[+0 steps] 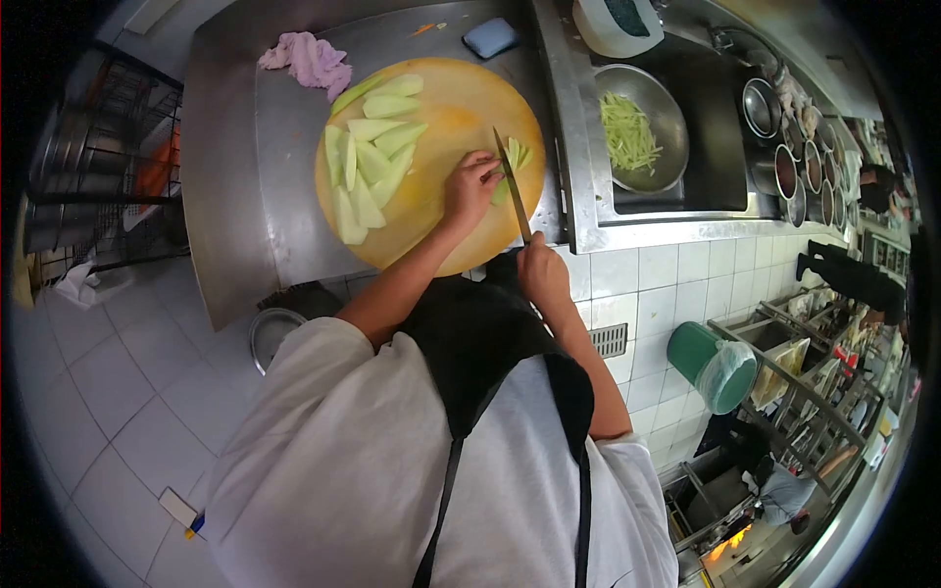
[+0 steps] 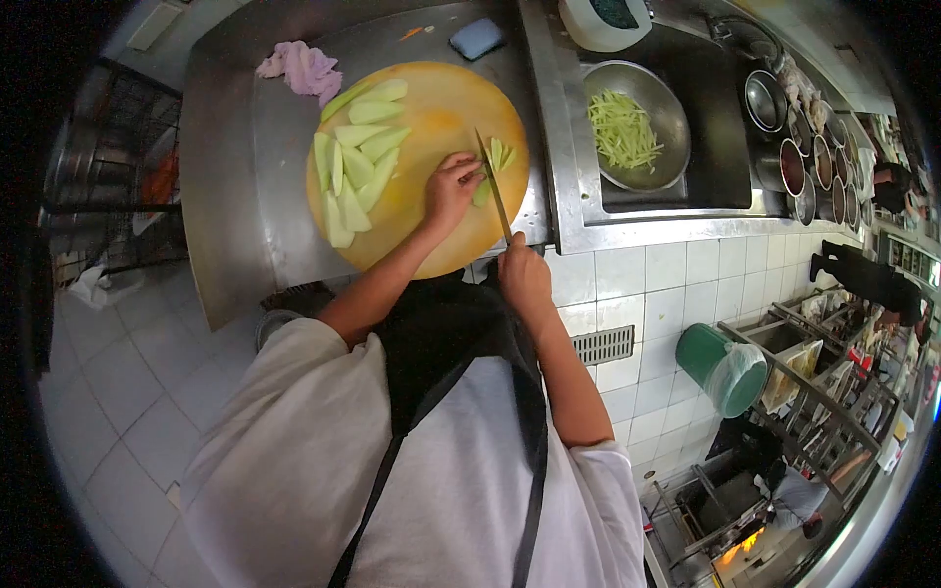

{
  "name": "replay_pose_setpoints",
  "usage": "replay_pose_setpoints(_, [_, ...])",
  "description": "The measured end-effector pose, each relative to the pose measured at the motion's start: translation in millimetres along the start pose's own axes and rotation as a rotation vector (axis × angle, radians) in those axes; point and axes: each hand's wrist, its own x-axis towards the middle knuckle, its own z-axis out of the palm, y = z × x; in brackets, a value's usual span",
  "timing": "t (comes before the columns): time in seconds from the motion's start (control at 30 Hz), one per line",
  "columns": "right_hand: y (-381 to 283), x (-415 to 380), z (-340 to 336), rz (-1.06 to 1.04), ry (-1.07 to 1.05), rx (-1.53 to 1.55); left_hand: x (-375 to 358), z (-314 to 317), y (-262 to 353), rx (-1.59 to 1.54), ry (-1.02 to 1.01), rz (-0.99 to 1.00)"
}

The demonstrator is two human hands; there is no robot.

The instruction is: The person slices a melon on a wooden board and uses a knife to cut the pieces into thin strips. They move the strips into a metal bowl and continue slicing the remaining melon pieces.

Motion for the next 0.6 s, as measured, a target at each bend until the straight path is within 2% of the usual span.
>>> replay_pose_setpoints(0.2, [7, 21, 0, -0.047, 0.002, 0.050, -4, 5, -4, -0.037, 0.024, -0.028])
replay_pose_setpoints(0.3, [2, 21, -5, -0.046, 0.039, 0.035, -10, 2, 0, 0.023, -0.029, -0.041])
replay_pose_setpoints(0.4, [-2, 12, -13, -0.012, 0.037, 0.001, -13, -1, 3, 0.142, -0.008, 0.030])
replay_pose_setpoints(0.5, [1, -2, -17, -0.030, 0.028, -0.007, -14, -1, 11, -0.020, -0.028, -0.126])
replay_pose_setpoints(0.6, [6, -10, -15, -0.019, 0.011, -0.028, -15, -1, 10, -0.033, -0.037, -0.152])
